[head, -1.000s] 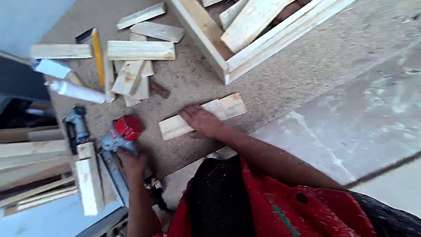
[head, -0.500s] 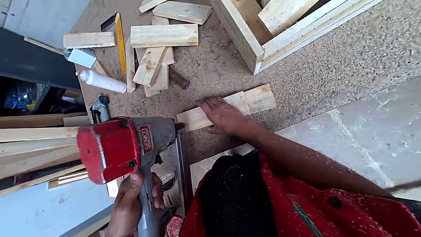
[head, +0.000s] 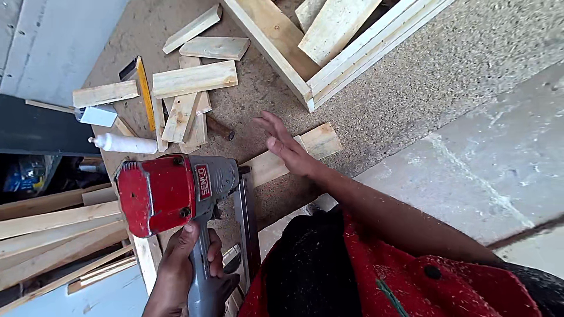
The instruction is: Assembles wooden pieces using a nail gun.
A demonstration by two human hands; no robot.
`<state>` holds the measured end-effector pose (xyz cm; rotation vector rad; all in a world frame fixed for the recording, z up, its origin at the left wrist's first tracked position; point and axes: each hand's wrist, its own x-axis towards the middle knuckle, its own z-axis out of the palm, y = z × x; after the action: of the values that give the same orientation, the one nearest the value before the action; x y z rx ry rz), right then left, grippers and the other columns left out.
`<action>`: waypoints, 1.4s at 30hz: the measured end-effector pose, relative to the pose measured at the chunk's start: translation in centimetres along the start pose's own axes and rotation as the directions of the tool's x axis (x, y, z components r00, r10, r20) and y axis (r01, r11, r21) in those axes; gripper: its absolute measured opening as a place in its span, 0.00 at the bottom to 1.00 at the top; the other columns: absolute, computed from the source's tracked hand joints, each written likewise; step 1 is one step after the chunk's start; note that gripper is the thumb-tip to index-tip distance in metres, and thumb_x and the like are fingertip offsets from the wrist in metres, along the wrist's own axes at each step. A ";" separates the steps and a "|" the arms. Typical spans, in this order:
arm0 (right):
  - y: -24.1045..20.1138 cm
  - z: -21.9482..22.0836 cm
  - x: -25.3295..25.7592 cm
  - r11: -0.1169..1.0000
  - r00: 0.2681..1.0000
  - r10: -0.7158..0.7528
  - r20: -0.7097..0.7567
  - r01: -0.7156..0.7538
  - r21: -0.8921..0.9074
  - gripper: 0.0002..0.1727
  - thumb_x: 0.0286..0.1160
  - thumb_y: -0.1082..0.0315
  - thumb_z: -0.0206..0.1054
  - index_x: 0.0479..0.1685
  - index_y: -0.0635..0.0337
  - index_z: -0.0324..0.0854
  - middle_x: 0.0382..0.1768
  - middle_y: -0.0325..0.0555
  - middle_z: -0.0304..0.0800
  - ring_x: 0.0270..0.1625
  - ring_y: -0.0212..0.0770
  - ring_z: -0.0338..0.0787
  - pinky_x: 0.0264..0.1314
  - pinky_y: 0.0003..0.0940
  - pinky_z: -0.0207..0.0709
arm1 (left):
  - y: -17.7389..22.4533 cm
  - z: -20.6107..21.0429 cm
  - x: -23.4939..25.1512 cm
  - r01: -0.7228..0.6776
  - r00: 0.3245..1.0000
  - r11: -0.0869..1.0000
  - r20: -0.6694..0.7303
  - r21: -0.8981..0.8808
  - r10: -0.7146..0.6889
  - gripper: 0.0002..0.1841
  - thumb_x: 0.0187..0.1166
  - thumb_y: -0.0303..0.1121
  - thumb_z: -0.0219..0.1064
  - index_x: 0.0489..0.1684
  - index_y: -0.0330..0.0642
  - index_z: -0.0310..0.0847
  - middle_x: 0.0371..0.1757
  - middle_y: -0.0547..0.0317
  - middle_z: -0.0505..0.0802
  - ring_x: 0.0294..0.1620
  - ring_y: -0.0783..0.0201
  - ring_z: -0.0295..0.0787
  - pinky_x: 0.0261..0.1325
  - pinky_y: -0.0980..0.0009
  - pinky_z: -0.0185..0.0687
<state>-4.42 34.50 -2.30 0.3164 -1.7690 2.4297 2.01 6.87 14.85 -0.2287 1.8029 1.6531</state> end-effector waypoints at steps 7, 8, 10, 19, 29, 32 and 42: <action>0.9 -0.5 0.0 0.968 0.982 -0.058 -0.180 0.099 0.229 0.56 0.80 0.24 0.40 0.89 0.70 0.51 0.87 0.54 0.68 0.90 0.48 0.65 0.94 0.53 0.56 | 0.0 2.9 -2.0 0.051 0.998 0.996 0.044 -0.072 -0.048 0.38 0.79 0.64 0.63 0.76 0.40 0.75 0.24 0.53 0.86 0.18 0.58 0.87 0.23 0.59 0.91; 1.1 -0.6 0.0 0.960 0.980 -0.045 -0.192 0.095 0.263 0.56 0.79 0.23 0.40 0.89 0.69 0.52 0.86 0.53 0.69 0.90 0.48 0.65 0.94 0.53 0.56 | -0.1 3.1 -1.9 0.063 0.997 0.995 0.051 -0.074 -0.060 0.38 0.79 0.64 0.63 0.75 0.40 0.75 0.24 0.53 0.85 0.18 0.58 0.86 0.23 0.59 0.90; 1.2 -0.7 0.2 0.945 0.978 -0.042 -0.205 0.105 0.309 0.56 0.79 0.23 0.39 0.89 0.68 0.53 0.86 0.53 0.70 0.90 0.48 0.65 0.94 0.53 0.54 | 0.4 3.4 -1.7 0.079 0.996 0.996 0.040 -0.043 -0.077 0.37 0.79 0.65 0.63 0.72 0.40 0.75 0.23 0.53 0.84 0.17 0.58 0.86 0.22 0.58 0.91; -0.6 -6.1 -3.4 0.904 0.863 -0.174 -0.473 0.330 0.270 0.48 0.79 0.24 0.43 0.74 0.62 0.69 0.61 0.54 0.88 0.66 0.52 0.88 0.73 0.53 0.80 | 2.3 6.9 3.7 0.006 0.989 0.999 0.149 0.047 -0.013 0.32 0.85 0.59 0.55 0.72 0.41 0.73 0.26 0.60 0.85 0.21 0.63 0.86 0.29 0.62 0.92; 0.4 -7.9 -4.0 0.934 0.859 -0.175 -0.481 0.299 0.194 0.47 0.81 0.25 0.40 0.72 0.61 0.71 0.58 0.50 0.89 0.63 0.47 0.88 0.73 0.48 0.79 | 1.1 7.3 1.1 0.022 0.993 0.990 0.116 0.140 -0.039 0.28 0.83 0.63 0.59 0.56 0.46 0.79 0.26 0.60 0.86 0.22 0.63 0.87 0.26 0.64 0.90; 0.2 -7.9 -3.9 0.960 0.878 -0.201 -0.434 0.266 0.092 0.47 0.81 0.25 0.40 0.73 0.60 0.69 0.58 0.50 0.89 0.64 0.47 0.88 0.73 0.48 0.79 | -0.3 6.7 0.1 -0.066 0.997 0.981 0.039 0.182 0.060 0.27 0.85 0.62 0.58 0.53 0.44 0.79 0.26 0.61 0.87 0.22 0.63 0.87 0.25 0.66 0.89; -1.3 -7.4 -5.3 0.321 0.953 0.100 0.285 0.241 -0.916 0.63 0.46 0.39 0.84 0.91 0.52 0.58 0.78 0.57 0.77 0.79 0.64 0.77 0.83 0.68 0.64 | -3.8 -1.6 0.4 0.166 0.797 0.714 -0.519 0.680 0.309 0.40 0.82 0.60 0.64 0.90 0.49 0.60 0.41 0.49 0.95 0.40 0.50 0.95 0.48 0.40 0.90</action>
<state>0.30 42.08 -4.50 0.5820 -2.8409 0.8611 3.21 4.86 11.49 -0.3641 2.8380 0.8313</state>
